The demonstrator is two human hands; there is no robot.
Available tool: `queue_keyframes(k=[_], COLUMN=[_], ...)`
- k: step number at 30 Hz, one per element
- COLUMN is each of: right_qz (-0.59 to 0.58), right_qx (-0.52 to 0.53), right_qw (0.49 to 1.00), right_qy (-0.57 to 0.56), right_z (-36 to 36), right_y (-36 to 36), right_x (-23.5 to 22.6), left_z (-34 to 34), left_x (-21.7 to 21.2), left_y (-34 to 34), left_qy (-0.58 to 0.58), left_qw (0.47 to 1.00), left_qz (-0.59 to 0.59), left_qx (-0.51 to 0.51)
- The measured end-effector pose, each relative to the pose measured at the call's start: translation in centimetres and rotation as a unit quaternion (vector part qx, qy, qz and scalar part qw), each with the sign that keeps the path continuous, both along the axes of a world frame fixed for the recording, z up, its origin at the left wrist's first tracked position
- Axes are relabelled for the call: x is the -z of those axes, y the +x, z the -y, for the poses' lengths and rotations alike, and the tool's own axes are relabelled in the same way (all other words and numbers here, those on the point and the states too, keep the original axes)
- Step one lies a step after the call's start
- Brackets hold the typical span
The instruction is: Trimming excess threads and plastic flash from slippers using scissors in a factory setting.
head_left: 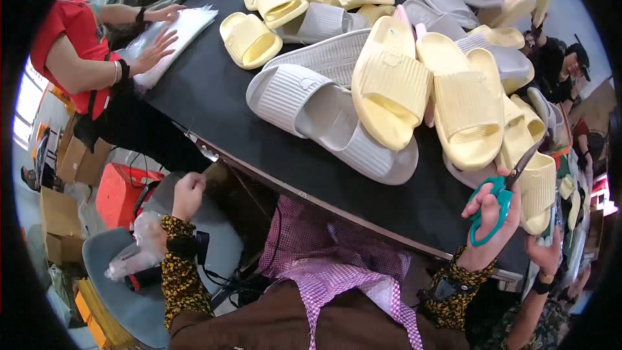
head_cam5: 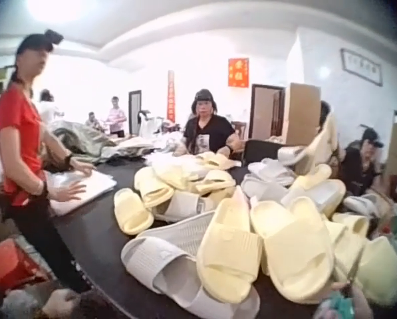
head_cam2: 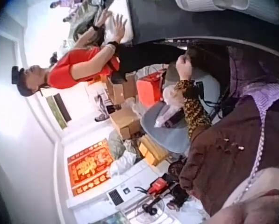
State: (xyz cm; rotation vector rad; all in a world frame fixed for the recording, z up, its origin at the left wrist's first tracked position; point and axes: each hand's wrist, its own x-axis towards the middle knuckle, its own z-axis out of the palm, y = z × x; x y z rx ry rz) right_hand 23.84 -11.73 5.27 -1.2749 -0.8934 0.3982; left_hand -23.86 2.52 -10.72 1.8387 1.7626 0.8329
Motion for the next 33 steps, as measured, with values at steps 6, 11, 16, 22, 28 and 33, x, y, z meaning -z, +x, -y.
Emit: queue_keyframes(k=[6, 11, 16, 22, 28, 33], right_qz=[0.001, -0.011, -0.023, 0.048, -0.026, -0.094], right_qx=[0.048, 0.044, 0.045, 0.080, 0.032, 0.013], right_qw=[0.999, 0.999, 0.999, 0.995, 0.999, 0.995], right_qy=[0.001, -0.010, -0.012, -0.029, -0.030, -0.016], right_z=[0.1, 0.1, -0.9, -2.0, -2.6, -2.6], right_y=[0.7, 1.7, 1.7, 2.2, 1.9, 2.1], right_x=[-0.2, -0.4, -0.2, 0.7, 0.8, 0.4], left_z=[0.3, 0.4, 1.8, 3.1, 3.7, 4.1], left_x=[6.4, -1.9, -9.2, -12.3, -13.5, -15.0], left_y=[-3.7, -0.4, 6.6, 16.0, 22.7, 25.0], left_qy=[0.010, 0.181, 0.177, 0.057, -0.054, -0.149], left_qw=[0.992, 0.979, 0.979, 0.960, 0.911, 0.873], left_qz=[-0.125, -0.059, 0.063, 0.262, 0.349, 0.415], left_qx=[0.013, -0.066, -0.076, 0.077, 0.212, 0.211])
